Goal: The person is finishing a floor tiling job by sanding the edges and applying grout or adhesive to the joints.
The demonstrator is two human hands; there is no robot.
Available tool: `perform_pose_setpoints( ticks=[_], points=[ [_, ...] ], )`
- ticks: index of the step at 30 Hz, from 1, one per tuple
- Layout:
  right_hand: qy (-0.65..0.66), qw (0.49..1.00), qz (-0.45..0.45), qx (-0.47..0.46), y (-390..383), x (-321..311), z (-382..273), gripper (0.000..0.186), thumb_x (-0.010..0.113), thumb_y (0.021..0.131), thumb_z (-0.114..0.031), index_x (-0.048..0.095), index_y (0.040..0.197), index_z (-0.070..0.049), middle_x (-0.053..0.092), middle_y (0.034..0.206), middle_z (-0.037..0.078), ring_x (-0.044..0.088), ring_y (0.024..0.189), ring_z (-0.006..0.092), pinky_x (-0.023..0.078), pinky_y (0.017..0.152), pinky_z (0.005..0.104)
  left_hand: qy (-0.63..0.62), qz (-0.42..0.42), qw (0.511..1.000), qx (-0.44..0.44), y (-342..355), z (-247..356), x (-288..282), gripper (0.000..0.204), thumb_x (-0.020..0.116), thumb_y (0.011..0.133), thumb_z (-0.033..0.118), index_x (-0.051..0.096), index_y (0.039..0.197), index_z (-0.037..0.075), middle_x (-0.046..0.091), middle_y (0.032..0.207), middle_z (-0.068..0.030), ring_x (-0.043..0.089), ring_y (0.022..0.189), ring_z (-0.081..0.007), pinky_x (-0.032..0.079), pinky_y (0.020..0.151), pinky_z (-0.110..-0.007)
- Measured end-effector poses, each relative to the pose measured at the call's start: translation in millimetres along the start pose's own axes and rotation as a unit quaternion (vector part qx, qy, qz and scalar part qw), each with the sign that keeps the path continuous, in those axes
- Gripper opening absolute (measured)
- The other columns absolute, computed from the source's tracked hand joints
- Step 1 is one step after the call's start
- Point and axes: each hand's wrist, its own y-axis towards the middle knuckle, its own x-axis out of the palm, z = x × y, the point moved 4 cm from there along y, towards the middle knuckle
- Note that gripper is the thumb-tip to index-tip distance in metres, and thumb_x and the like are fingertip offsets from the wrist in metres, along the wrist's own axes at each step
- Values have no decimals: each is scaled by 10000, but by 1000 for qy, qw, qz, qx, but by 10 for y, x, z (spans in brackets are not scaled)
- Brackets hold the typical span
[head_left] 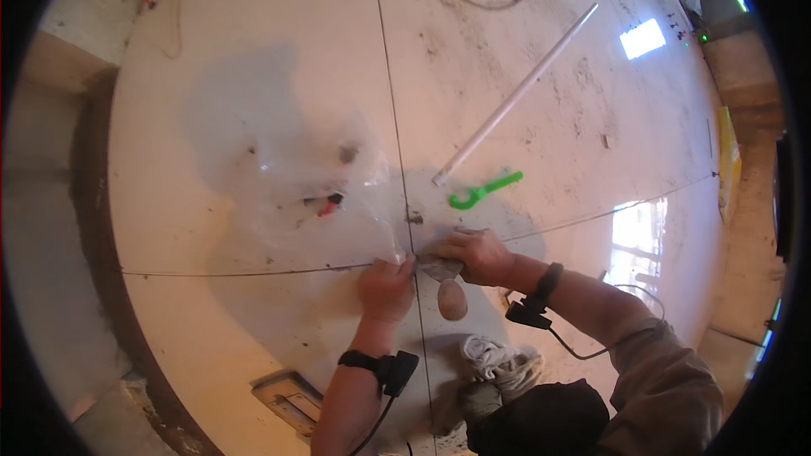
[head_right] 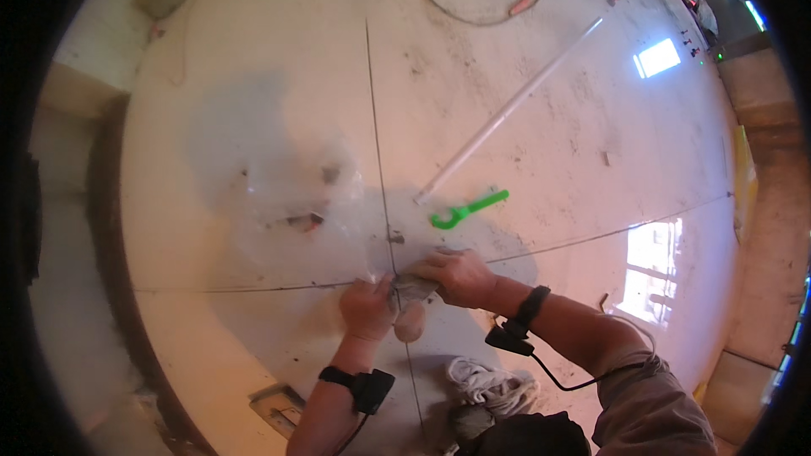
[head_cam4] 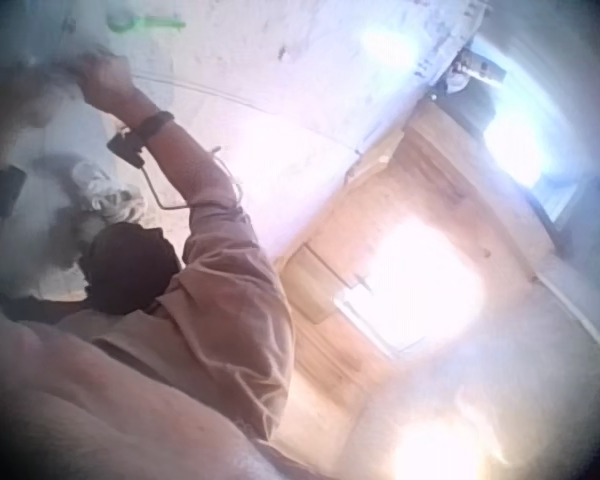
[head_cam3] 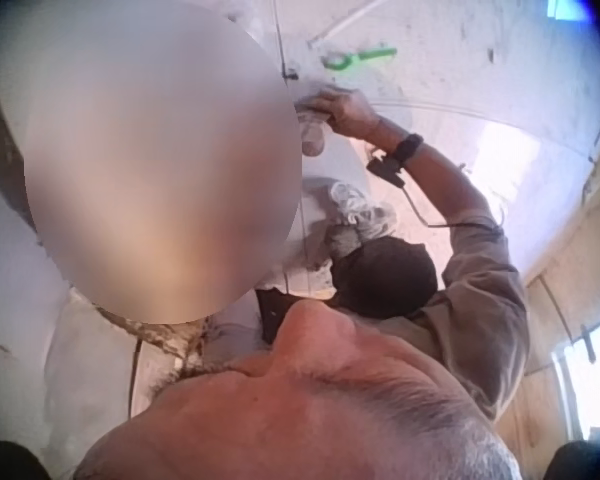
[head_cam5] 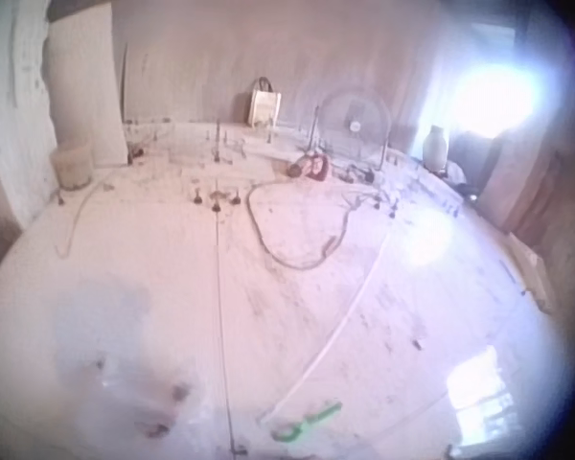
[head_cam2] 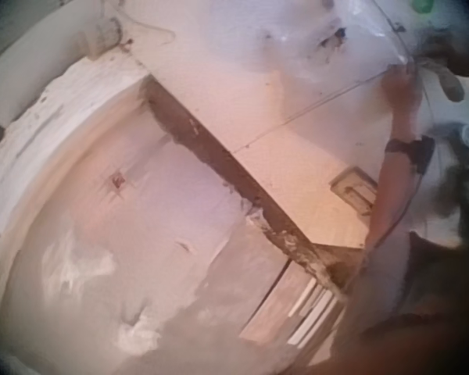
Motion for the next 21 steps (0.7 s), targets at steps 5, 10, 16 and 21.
perform_pose_setpoints(
  ticks=[5,10,16,21],
  points=[
    [32,996,33,78,-91,66,206,231,713,758,-99,695,986,-129,644,890,54,635,800,304,532,669,406,-8,-36,998,-59,-30,-25,51,160,654,780,109,738,915,111,658,855,-87,639,761,-287,516,613,-395],
    [9,997,75,26,-34,-46,101,155,717,753,-97,692,905,-116,645,863,49,610,812,290,520,689,390,-13,12,999,-31,33,15,-27,211,644,802,129,710,986,49,649,864,-86,619,740,-305,514,627,-419],
    [-11,996,79,-36,3,-91,-13,156,725,731,-81,677,877,-109,632,855,57,593,820,303,511,722,397,-16,7,1000,9,6,38,10,149,666,812,152,674,934,67,662,857,-100,617,762,-331,504,624,-406],
    [117,990,73,22,-21,13,79,124,707,792,-69,658,905,-71,589,828,94,577,828,334,491,725,424,-63,45,997,3,31,-4,-1,199,660,803,129,689,992,75,688,959,-103,639,854,-350,532,697,-415]
  ],
)
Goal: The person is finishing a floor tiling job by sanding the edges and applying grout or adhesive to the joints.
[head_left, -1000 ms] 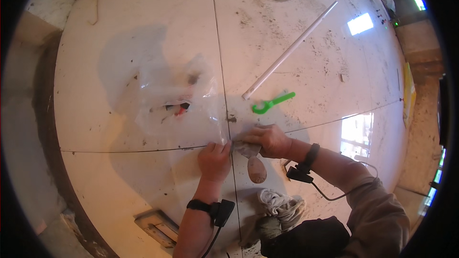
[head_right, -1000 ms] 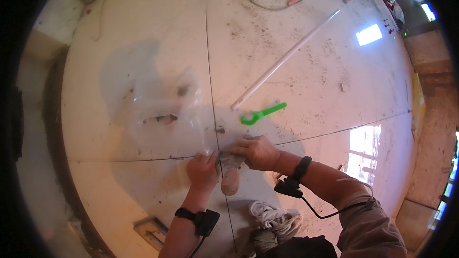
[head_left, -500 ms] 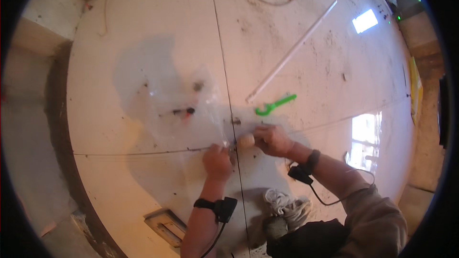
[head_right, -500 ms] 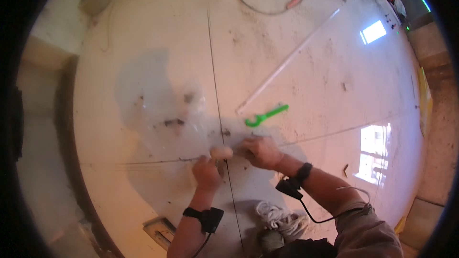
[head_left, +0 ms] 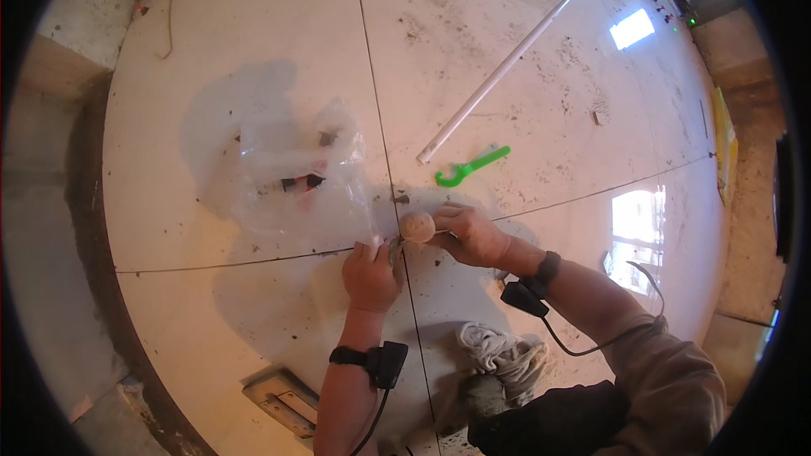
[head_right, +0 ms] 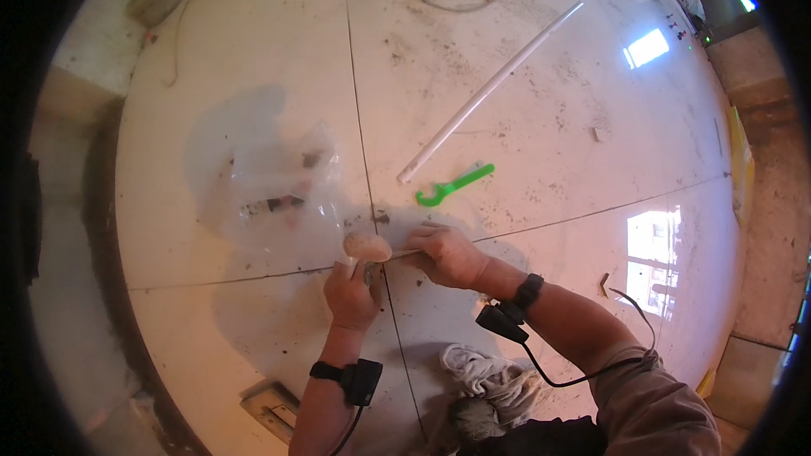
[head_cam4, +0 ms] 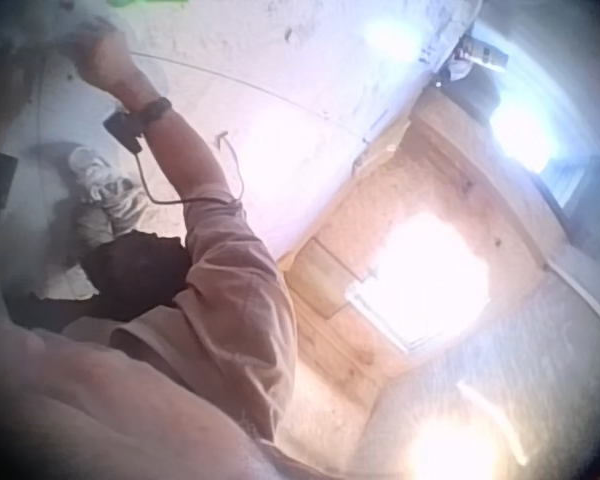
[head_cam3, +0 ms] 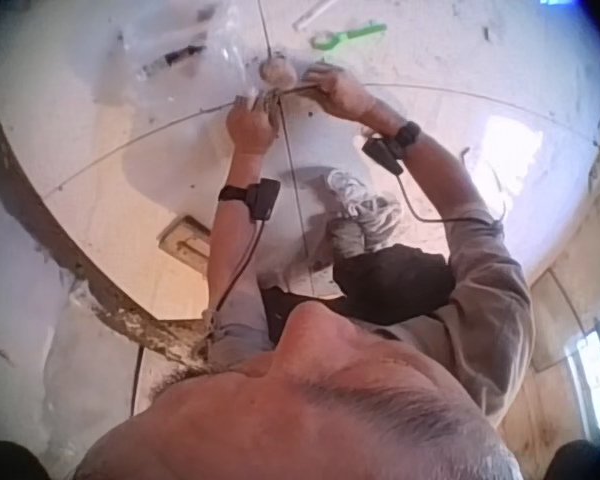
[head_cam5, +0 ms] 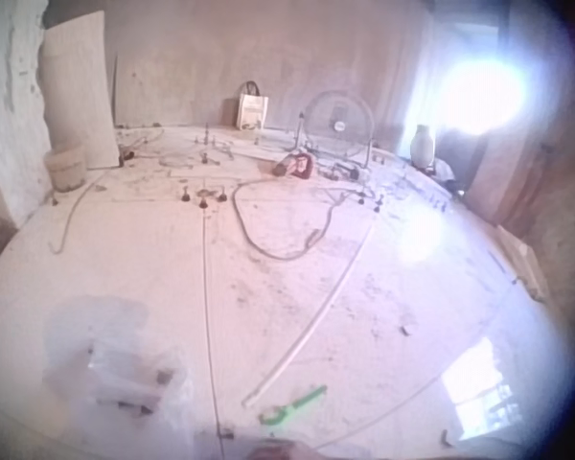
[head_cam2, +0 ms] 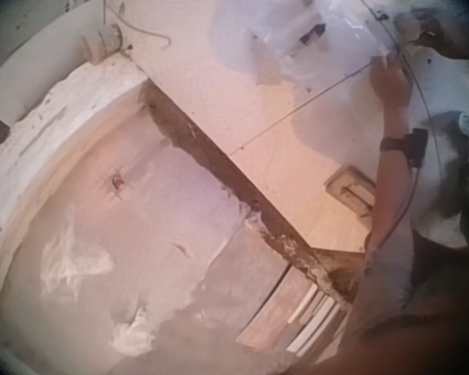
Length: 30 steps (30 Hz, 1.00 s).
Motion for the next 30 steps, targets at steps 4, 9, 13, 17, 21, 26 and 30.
perform_pose_setpoints(
  ticks=[4,9,13,17,21,26,30],
  points=[
    [-21,1000,-3,10,-8,11,0,102,695,820,-71,654,913,-61,588,846,118,577,838,354,487,733,431,20,-17,1000,-13,-62,-76,40,206,672,814,149,701,1002,68,684,972,-127,651,885,-369,545,732,-432],
    [-27,999,-15,13,34,-18,56,119,699,814,-49,689,932,-56,623,846,122,598,820,353,498,747,428,45,-30,998,-24,3,-26,39,191,664,815,155,710,980,70,684,983,-134,658,883,-356,551,725,-424],
    [-32,999,-21,16,53,-5,18,109,698,822,-56,691,931,-57,622,849,125,601,827,358,498,746,426,51,-5,999,-17,-11,-47,51,171,659,833,187,716,943,69,688,984,-119,660,887,-351,552,732,-426],
    [-43,999,-21,13,24,14,41,87,697,831,-67,690,918,-59,619,853,124,605,837,354,503,748,418,43,-9,999,-27,5,-31,54,168,661,837,188,720,939,68,689,980,-118,661,879,-351,552,741,-427],
    [-30,999,-26,15,9,46,56,85,680,809,-53,631,876,-40,577,853,139,585,861,369,480,747,450,48,-6,999,-12,-14,-47,62,156,661,832,179,717,920,63,693,960,-121,667,874,-349,553,746,-424],
    [-25,999,-28,16,21,28,37,94,677,803,-48,637,888,-45,574,859,138,583,866,368,481,755,447,50,-14,999,-14,3,-40,63,122,668,820,161,711,876,61,696,950,-127,668,868,-349,554,743,-420],
    [-45,998,-41,18,-13,52,52,168,666,765,-19,660,928,-61,579,875,130,578,891,361,485,774,446,41,-20,999,-21,17,-41,70,98,661,777,111,718,852,137,704,929,-73,672,844,-306,553,727,-408]
  ],
)
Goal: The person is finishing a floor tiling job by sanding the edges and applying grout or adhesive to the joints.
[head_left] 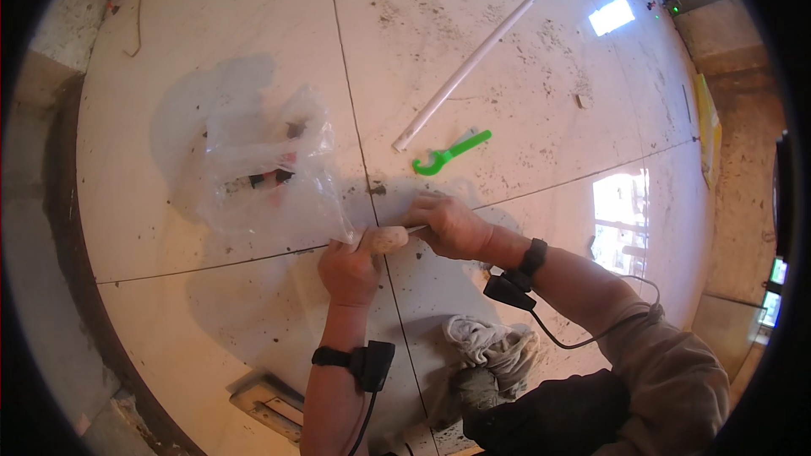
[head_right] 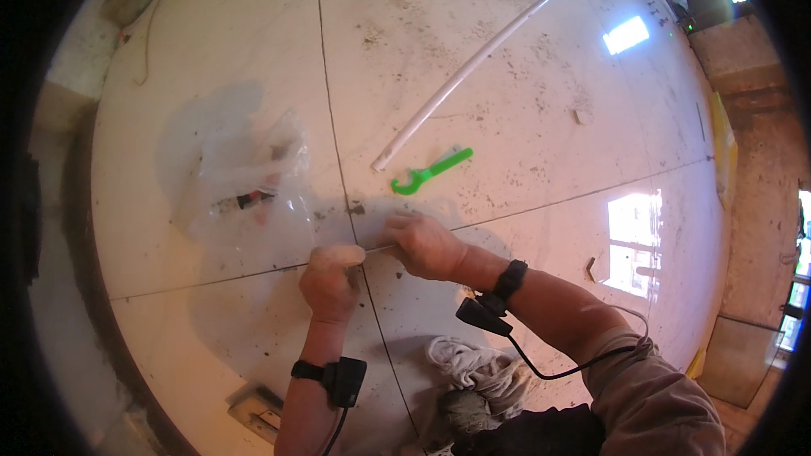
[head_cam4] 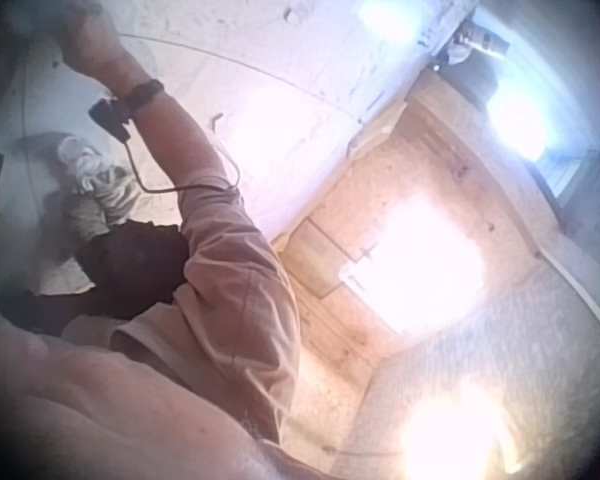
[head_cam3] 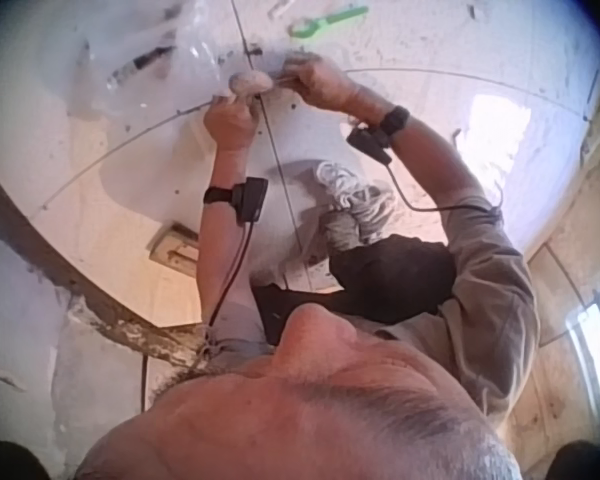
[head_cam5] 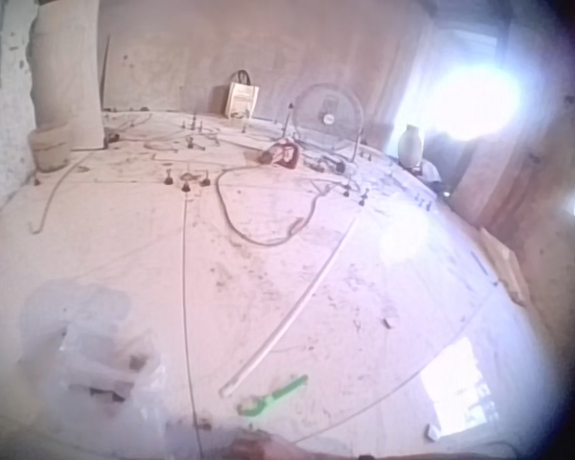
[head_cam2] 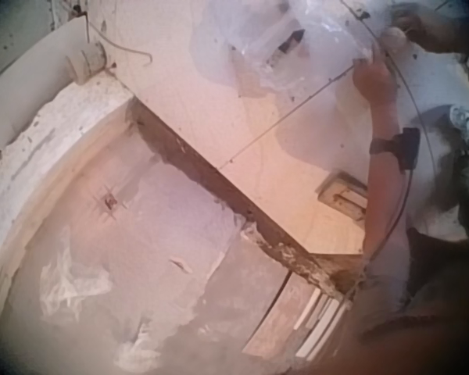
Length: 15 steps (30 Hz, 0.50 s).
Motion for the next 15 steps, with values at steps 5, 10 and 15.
perform_pose_setpoints(
  ticks=[5,10,15],
  points=[
    [14,1000,8,-2,-9,48,13,259,653,711,18,675,953,-72,582,881,119,570,896,362,487,790,445,2,-8,1000,10,-78,-72,53,165,648,746,95,723,840,209,708,913,-13,673,816,-262,547,707,-390],
    [33,998,46,-38,-89,-71,55,332,669,689,70,684,992,-65,641,923,105,603,861,342,506,771,423,-14,-21,999,24,28,81,-70,276,629,759,82,709,1021,43,697,972,-120,658,841,-332,550,742,-404],
    [115,983,135,44,-287,-226,3,261,685,811,16,692,1065,-45,680,1026,147,654,925,328,530,793,372,-48,26,998,-37,-37,-25,-53,256,598,831,118,666,1048,-1,657,953,-190,628,831,-391,527,721,-447]
  ],
)
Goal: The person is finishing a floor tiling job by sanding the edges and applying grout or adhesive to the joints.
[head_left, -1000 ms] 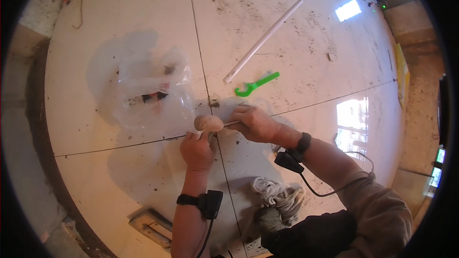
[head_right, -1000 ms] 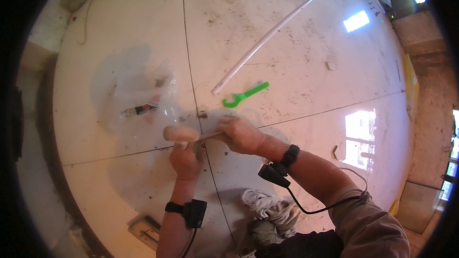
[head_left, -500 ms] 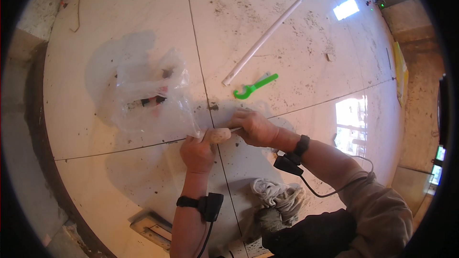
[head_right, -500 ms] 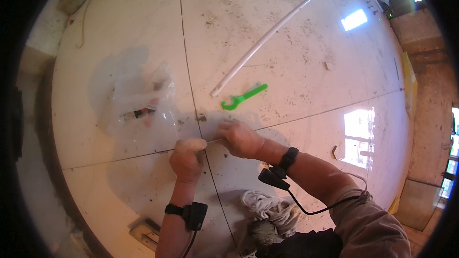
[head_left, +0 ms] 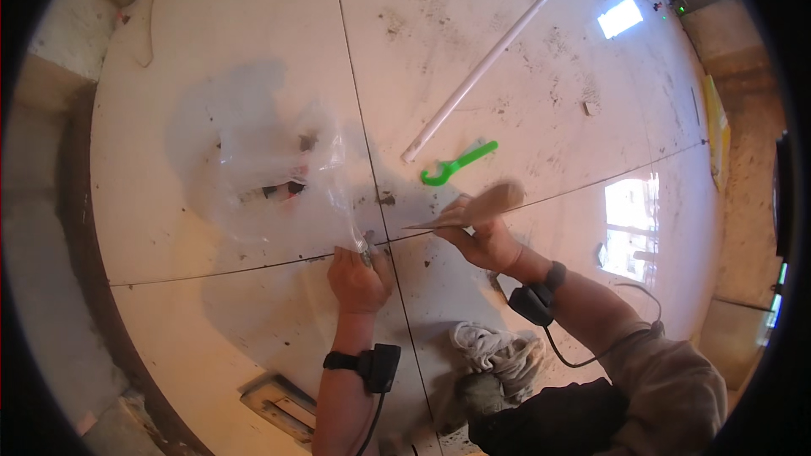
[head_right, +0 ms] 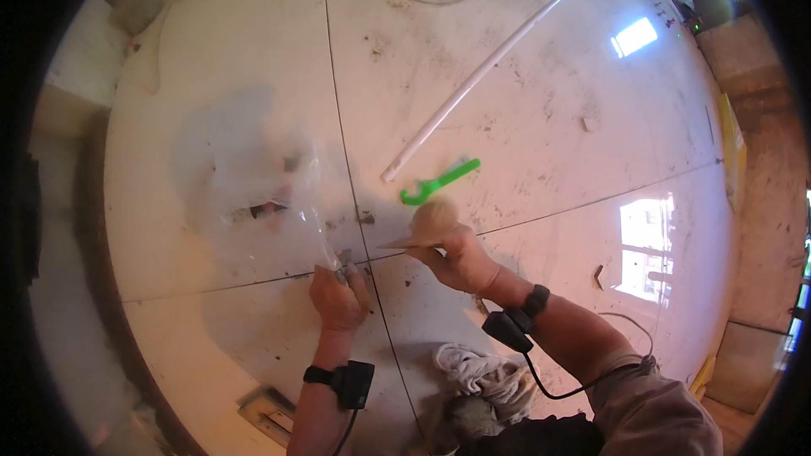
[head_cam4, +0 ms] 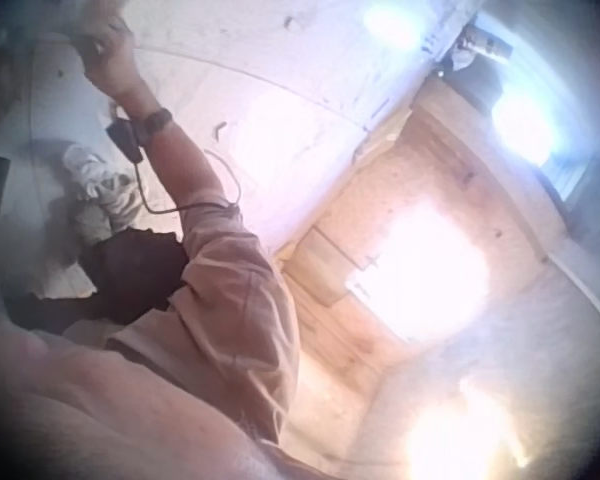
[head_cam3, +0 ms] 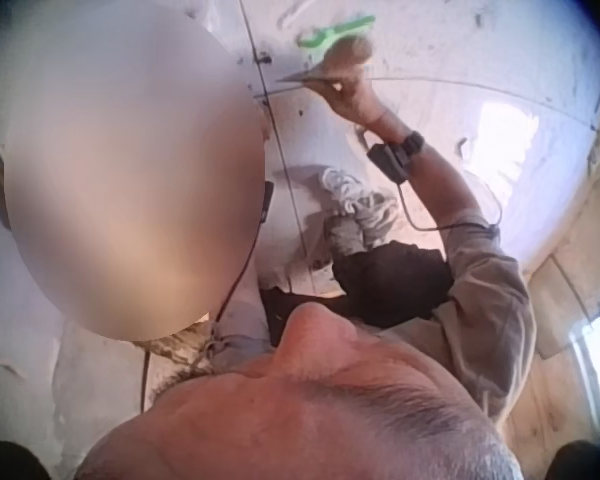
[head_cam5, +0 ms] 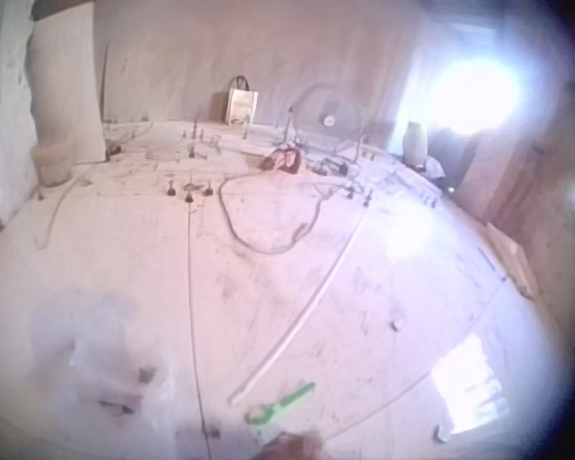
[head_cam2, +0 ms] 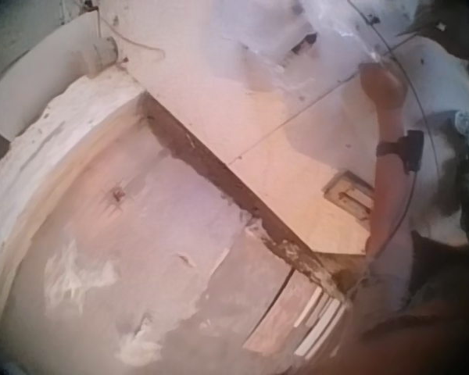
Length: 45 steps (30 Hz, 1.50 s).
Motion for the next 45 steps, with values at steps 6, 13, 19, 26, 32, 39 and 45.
perform_pose_setpoints(
  ticks=[6,13,19,26,32,39,45],
  points=[
    [52,975,59,209,-472,-128,-232,243,675,911,-116,678,1134,-21,717,1002,148,672,867,210,532,782,329,53,-13,998,-20,-9,97,-34,210,627,834,123,645,1007,5,646,1003,-196,618,905,-407,519,737,-463],
    [91,916,71,384,-1094,-50,-110,236,681,924,-169,669,1067,18,661,778,48,554,713,89,480,638,299,-8,-43,957,-288,88,3,38,182,729,759,130,634,848,2,684,805,-141,659,759,-348,520,707,-424],
    [152,906,123,375,-1151,-13,-45,236,690,922,-182,661,1040,21,632,742,35,515,681,83,458,616,297,-45,-23,931,-363,158,229,50,146,753,714,62,626,753,1,672,747,-139,673,723,-325,514,668,-427],
    [135,919,97,357,-1100,61,-56,235,687,925,-178,659,1055,16,635,742,43,518,695,91,463,628,301,26,27,975,-221,79,184,59,115,718,703,24,612,705,-20,631,683,-155,645,654,-337,498,614,-427],
    [126,923,102,350,-1126,87,6,224,688,923,-178,661,1038,13,613,732,45,491,690,91,450,617,306,64,8,972,-224,46,164,90,94,706,704,30,633,736,-22,624,683,-164,632,659,-371,498,636,-430],
    [138,917,128,353,-1161,30,-59,292,691,915,-244,625,1001,28,558,693,27,482,660,106,443,591,319,103,-83,971,-200,-83,378,-34,278,674,828,147,659,1065,3,617,1145,-203,548,1148,-380,436,943,-477],
    [125,898,137,399,-1252,0,32,321,693,913,-250,618,1041,33,626,747,72,561,662,117,459,580,310,122,-150,981,-12,-306,933,326,558,624,908,215,474,1410,25,451,1451,-229,358,1389,-405,271,1156,-517]
  ],
)
